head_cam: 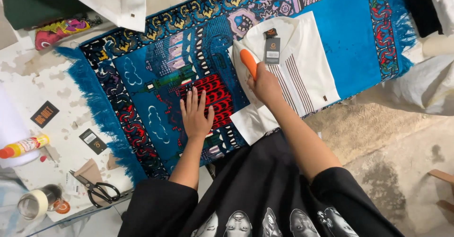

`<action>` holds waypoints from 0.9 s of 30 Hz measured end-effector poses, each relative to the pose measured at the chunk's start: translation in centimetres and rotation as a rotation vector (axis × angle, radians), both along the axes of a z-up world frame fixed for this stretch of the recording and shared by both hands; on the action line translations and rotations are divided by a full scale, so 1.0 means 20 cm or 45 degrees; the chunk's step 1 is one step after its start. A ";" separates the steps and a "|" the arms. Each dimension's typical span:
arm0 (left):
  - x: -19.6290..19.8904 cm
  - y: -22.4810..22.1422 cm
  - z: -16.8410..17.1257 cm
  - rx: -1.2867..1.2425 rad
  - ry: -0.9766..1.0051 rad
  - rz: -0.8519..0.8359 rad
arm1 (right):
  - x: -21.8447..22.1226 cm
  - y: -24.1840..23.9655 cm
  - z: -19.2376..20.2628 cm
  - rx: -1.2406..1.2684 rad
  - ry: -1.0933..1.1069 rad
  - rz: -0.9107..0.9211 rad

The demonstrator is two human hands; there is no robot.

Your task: Ironing and folding a white shirt on a patterned mat, using an iron to press the fabric and create neat folds.

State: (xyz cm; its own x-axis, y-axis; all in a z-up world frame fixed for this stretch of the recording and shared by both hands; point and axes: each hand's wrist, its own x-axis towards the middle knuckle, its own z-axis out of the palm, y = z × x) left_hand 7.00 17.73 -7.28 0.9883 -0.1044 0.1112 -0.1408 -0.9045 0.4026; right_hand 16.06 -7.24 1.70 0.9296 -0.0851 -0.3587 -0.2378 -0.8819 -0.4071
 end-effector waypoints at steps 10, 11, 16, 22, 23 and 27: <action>0.00 0.00 -0.04 0.009 -0.007 0.010 | -0.68 -0.29 0.10 -0.192 0.310 -0.061; 0.00 0.00 -0.04 0.008 -0.014 0.012 | -0.76 -0.33 0.08 -0.175 0.357 -0.139; -0.01 0.00 -0.05 0.026 -0.037 0.000 | -0.84 -0.35 0.00 -0.123 0.385 -0.301; -0.02 0.00 -0.05 0.031 -0.018 0.002 | -0.48 -0.21 0.08 -0.119 0.135 -0.202; -0.02 0.00 -0.06 0.038 -0.024 0.002 | -0.45 -0.20 0.08 -0.129 0.121 -0.193; -0.02 0.00 -0.07 0.066 -0.032 0.006 | -0.58 -0.24 0.09 -0.164 0.192 -0.190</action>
